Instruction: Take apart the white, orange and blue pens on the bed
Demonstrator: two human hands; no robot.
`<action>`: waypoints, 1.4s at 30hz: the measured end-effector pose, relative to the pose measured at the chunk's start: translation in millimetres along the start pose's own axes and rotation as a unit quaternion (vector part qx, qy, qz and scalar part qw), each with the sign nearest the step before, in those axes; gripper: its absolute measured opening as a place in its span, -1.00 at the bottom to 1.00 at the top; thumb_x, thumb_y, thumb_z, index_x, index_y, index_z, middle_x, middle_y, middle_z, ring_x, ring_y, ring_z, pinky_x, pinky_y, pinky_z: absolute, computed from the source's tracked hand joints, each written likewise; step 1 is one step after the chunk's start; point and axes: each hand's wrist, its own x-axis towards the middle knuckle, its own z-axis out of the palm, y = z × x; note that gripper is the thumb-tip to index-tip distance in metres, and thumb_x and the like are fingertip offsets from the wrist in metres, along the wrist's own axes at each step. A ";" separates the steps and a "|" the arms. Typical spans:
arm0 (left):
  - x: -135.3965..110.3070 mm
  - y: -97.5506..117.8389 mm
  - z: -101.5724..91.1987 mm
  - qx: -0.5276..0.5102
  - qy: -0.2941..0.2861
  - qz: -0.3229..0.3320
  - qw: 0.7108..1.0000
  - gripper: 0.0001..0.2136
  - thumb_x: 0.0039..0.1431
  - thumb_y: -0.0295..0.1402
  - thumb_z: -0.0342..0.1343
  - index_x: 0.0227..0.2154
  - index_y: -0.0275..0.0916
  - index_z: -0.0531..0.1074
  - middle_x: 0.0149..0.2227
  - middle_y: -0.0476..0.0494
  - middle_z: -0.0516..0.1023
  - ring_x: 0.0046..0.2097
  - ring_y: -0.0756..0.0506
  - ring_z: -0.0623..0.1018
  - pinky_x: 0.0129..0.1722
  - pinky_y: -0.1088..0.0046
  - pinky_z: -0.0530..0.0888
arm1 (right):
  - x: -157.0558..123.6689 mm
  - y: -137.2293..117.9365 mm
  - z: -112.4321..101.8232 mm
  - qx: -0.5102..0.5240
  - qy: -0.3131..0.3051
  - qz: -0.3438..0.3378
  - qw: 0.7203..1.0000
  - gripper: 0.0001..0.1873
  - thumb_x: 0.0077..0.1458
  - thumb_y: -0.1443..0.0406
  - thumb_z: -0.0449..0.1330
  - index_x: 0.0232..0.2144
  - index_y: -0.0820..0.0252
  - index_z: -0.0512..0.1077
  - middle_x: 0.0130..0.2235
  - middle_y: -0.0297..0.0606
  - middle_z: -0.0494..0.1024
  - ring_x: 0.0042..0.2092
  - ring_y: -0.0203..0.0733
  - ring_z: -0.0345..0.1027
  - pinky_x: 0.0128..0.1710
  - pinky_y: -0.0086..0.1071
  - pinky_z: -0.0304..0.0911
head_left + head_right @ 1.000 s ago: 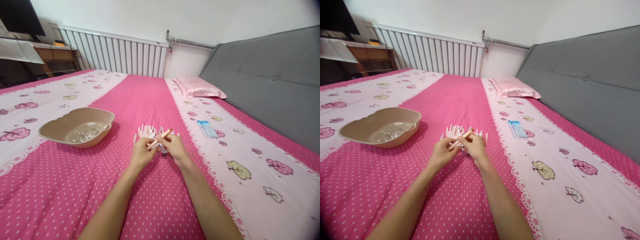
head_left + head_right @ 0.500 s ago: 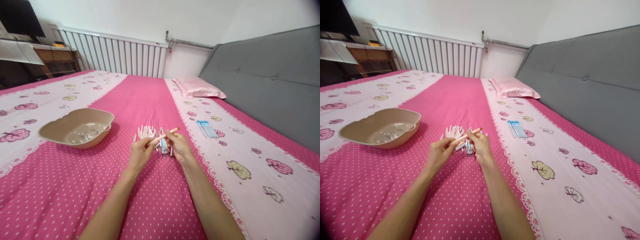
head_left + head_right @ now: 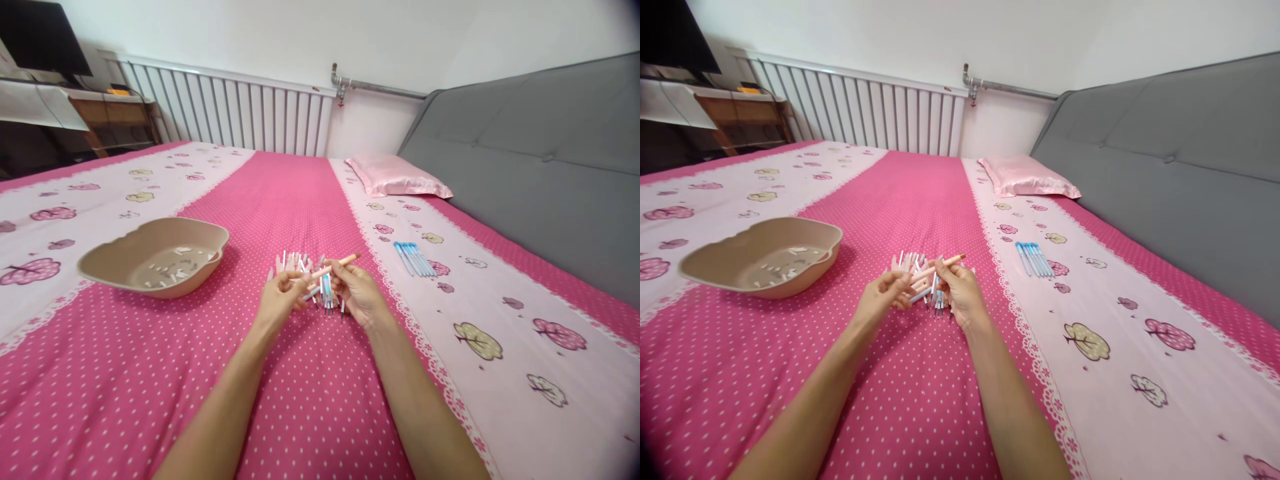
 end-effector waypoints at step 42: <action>-2.3 2.2 -3.5 -0.032 0.087 -0.011 0.996 -0.56 0.04 -0.05 -0.02 -0.74 -0.30 0.28 -0.78 0.02 0.28 -0.70 0.10 0.26 -0.64 0.58 0.19 | 0.0 -9.4 -8.2 0.018 0.025 -0.016 0.999 -0.74 -0.21 0.17 0.33 -0.44 0.21 0.52 -0.41 -0.36 0.46 -0.50 -0.52 0.23 -0.60 -0.66 0.15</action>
